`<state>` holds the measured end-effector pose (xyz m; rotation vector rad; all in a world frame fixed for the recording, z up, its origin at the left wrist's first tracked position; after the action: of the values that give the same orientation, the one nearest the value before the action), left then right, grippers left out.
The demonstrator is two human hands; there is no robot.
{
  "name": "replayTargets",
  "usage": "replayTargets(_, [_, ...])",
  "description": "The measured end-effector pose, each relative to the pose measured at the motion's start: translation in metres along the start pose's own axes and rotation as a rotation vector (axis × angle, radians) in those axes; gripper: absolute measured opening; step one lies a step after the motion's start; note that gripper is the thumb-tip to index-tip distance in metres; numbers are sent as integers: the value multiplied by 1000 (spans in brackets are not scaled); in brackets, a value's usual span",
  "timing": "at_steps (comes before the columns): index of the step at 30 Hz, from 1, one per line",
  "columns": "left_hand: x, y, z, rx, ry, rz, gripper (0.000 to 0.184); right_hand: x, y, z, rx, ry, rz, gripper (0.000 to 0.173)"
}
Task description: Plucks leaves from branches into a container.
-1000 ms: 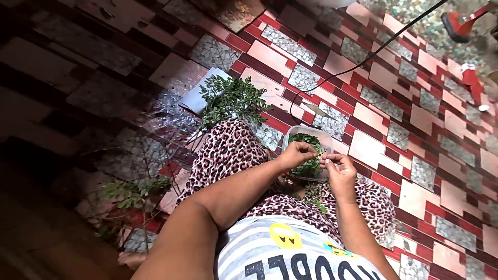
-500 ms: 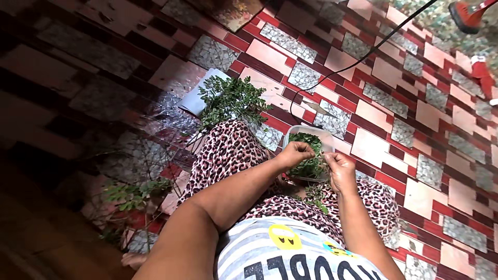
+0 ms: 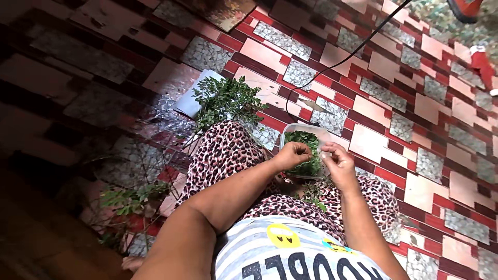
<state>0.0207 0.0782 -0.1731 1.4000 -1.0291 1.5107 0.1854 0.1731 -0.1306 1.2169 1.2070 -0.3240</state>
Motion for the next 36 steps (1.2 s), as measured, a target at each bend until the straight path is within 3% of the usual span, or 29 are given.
replayTargets(3, [1,-2,0,-29,-25,-90,11,-3,-7,0,-99,-6,120,26])
replayTargets(9, [-7,-1,-5,-32,-5,-105,14,-4,-15,-1,-94,22,129,6])
replayTargets(18, [-8,0,-5,-24,-26,-73,14,-5,-20,-3,-90,18,69,8])
replayTargets(25, [-10,4,-7,22,-53,-69,13,-10,-13,-19,57,125,-4,8])
replayTargets(31, [-11,5,-10,58,-46,17,10,-13,-7,-31,-56,-7,46,29])
replayTargets(36, [-11,4,-11,52,-52,17,10,-7,-10,-24,-69,-132,26,26])
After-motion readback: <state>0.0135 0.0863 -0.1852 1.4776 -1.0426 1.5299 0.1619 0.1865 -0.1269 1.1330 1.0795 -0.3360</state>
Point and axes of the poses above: each hand's wrist, its own z-axis away from the middle knuckle, its own y-axis out of the back of the hand, x = y × z, the point moved 2 cm from there along -z, towards the middle knuckle, and after that the axes turned 11 degrees about x, right-handed, at the moved point
